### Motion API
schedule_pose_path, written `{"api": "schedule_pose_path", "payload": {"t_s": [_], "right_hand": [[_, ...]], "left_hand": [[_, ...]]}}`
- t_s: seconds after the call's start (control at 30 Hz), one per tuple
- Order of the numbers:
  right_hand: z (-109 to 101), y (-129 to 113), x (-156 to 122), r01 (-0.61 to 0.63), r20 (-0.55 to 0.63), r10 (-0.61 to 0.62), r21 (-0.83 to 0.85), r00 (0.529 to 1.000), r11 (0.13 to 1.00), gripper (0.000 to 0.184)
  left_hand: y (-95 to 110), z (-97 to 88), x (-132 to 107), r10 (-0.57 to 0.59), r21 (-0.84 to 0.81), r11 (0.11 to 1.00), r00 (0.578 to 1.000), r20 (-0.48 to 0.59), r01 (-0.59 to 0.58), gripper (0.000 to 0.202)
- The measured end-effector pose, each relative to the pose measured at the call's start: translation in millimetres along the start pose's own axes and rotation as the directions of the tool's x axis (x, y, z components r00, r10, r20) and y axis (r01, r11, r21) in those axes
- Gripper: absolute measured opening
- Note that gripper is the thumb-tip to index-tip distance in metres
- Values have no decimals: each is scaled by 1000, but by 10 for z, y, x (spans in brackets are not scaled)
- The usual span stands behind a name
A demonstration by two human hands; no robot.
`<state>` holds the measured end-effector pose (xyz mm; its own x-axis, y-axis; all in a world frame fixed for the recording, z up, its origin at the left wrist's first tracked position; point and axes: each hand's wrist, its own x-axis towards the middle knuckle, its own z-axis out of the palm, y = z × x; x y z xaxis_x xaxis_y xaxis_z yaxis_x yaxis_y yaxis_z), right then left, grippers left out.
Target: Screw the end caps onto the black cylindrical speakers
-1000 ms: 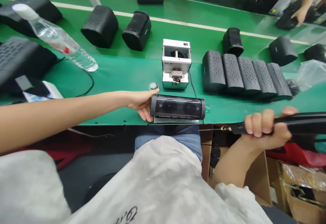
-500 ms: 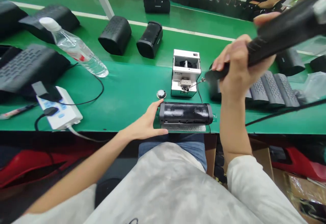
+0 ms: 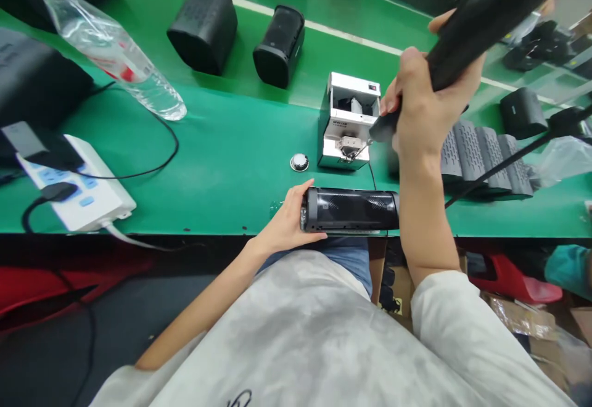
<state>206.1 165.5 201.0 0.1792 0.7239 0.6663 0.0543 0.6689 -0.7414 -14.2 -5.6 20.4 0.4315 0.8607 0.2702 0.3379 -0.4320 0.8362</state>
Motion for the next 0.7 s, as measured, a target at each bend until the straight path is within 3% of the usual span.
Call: {"api": "schedule_pose_path", "payload": {"t_s": [0.17, 0.37, 0.57, 0.7], "right_hand": [[214, -443, -189, 153, -32, -150, 145, 988, 977, 20], [506, -914, -425, 66, 15, -70, 156, 997, 986, 11], [543, -786, -467, 71, 58, -86, 230, 995, 971, 20], [528, -653, -659, -82, 173, 47, 207, 984, 975, 29]], "left_hand": [[-33, 110, -15, -17, 26, 999, 1000, -15, 18, 143], [-45, 129, -10, -10, 12, 1000, 1000, -24, 10, 142], [-47, 154, 5, 11, -24, 1000, 998, -61, -12, 132], [-39, 212, 3, 44, -73, 996, 995, -93, -51, 127]]}}
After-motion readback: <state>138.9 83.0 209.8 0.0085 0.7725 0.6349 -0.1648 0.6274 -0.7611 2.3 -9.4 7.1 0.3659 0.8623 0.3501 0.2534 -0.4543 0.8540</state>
